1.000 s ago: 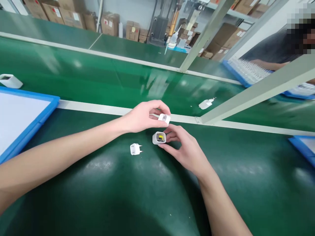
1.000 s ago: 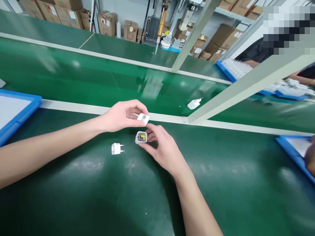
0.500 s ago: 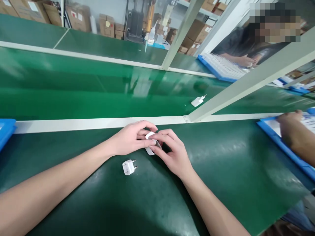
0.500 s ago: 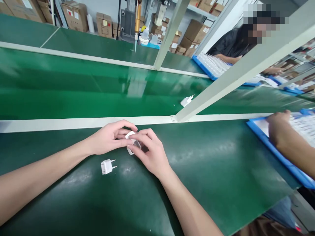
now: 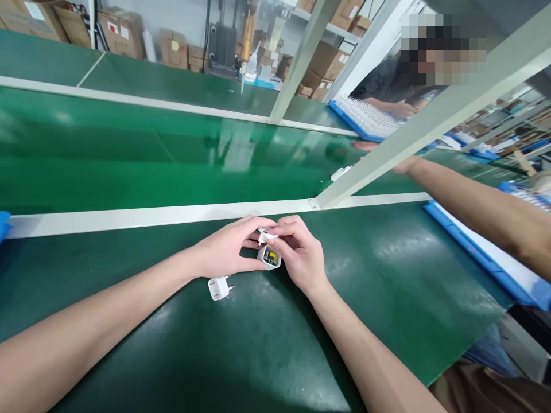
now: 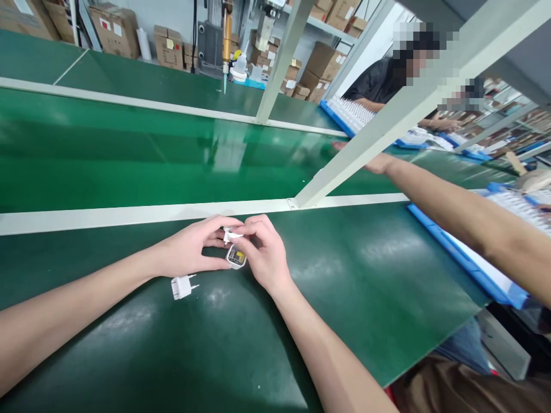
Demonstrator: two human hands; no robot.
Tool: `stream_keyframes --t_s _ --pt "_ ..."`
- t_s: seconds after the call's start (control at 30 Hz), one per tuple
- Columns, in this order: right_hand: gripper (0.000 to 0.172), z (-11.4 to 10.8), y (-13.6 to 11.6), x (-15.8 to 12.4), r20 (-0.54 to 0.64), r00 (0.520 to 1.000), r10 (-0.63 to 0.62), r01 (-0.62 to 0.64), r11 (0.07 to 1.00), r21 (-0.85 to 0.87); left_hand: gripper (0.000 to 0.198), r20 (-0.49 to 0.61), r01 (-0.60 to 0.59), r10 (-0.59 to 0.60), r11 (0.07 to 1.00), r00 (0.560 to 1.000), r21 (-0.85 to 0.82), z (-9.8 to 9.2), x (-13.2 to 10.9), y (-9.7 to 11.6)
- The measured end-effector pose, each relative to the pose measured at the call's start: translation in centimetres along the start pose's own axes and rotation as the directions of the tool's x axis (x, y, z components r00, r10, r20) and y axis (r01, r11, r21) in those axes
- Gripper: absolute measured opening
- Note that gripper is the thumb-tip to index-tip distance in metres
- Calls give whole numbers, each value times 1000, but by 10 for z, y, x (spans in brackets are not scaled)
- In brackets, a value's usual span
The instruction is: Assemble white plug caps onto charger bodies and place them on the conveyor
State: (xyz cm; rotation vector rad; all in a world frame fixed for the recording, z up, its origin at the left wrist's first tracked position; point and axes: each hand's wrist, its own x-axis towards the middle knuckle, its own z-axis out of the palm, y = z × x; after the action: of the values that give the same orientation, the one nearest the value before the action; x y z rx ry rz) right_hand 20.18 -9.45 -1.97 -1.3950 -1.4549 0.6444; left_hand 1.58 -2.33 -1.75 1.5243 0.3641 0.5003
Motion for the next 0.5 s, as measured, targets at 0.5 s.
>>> stream_keyframes --t_s 0.5 --pt "26 -16 -14 4 -145 988 49 -9 963 269 77 -4 85 -86 986 996 146 1 -2 4"
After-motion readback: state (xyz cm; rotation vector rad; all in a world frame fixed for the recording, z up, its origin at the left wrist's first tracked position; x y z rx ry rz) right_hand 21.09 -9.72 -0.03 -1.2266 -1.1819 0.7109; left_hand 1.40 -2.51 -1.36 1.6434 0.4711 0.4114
